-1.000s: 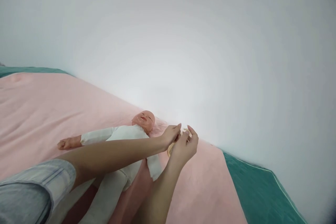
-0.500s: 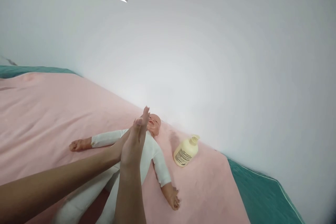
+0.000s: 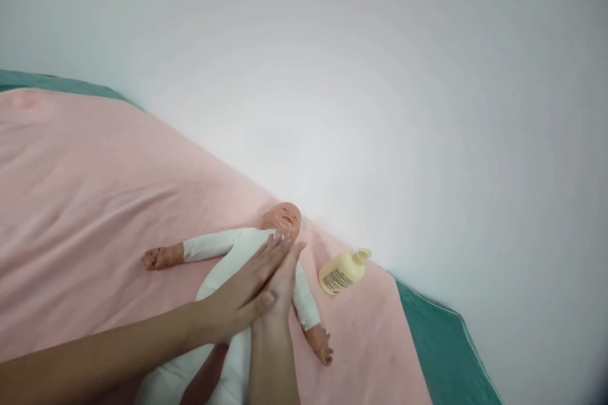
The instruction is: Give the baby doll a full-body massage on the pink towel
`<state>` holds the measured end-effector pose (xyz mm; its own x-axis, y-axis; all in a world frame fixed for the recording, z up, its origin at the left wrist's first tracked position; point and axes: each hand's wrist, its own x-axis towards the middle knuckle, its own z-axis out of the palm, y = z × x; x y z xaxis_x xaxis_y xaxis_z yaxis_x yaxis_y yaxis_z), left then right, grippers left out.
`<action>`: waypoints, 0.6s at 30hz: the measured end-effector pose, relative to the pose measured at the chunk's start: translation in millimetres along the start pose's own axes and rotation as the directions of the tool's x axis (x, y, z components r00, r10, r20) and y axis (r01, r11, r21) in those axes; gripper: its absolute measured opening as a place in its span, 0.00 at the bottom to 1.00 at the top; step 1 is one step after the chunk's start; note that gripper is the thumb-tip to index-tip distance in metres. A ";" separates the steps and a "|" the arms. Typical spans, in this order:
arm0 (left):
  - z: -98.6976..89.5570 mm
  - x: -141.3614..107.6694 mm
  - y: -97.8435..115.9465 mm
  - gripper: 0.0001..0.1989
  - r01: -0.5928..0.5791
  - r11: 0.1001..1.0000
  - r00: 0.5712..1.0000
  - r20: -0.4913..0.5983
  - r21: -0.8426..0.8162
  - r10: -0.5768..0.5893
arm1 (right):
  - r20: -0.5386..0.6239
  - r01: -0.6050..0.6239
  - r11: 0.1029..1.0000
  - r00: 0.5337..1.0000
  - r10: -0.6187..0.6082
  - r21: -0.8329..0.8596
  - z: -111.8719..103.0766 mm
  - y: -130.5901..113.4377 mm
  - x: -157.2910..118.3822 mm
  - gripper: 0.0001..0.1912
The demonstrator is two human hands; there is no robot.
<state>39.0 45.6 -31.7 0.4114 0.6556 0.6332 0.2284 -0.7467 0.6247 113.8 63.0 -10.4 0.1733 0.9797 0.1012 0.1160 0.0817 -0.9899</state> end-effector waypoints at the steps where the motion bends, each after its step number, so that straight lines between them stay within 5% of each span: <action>1: -5.0 -2.1 1.9 0.35 -0.025 0.999 0.998 0.054 -0.046 0.027 | -0.033 -0.028 0.999 0.999 0.030 0.046 -3.4 0.0 1.5 0.45; 5: -13.2 0.2 7.7 0.32 -0.026 0.980 0.983 0.173 -0.199 0.062 | -0.168 -0.028 0.967 0.983 0.072 0.255 -20.4 -0.1 5.8 0.39; 8: -17.3 4.6 4.4 0.21 0.077 0.972 0.994 0.090 -0.223 -0.058 | -0.179 -0.015 0.968 0.982 0.062 0.249 -29.4 7.9 8.3 0.29; 11: -23.8 7.3 -5.8 0.21 0.185 0.958 0.979 -0.048 -0.217 -0.200 | -0.137 0.009 0.993 0.990 0.008 0.122 -33.7 17.2 8.8 0.24; 14: -29.6 9.0 -18.9 0.22 0.271 0.940 0.934 -0.178 -0.207 -0.309 | -0.032 0.067 0.995 0.997 -0.069 -0.071 -36.4 16.4 5.7 0.21; 18: -33.1 11.8 -35.2 0.23 0.386 0.888 0.847 -0.285 -0.250 -0.448 | 0.298 0.248 0.916 0.942 -0.153 -0.315 -38.0 4.0 -2.6 0.15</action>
<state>6.6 83.3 -31.1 -0.0058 0.9221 0.3869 0.1411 -0.3823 0.9132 150.9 53.8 -10.9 -0.1454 0.9653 0.2170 0.4573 0.2601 -0.8504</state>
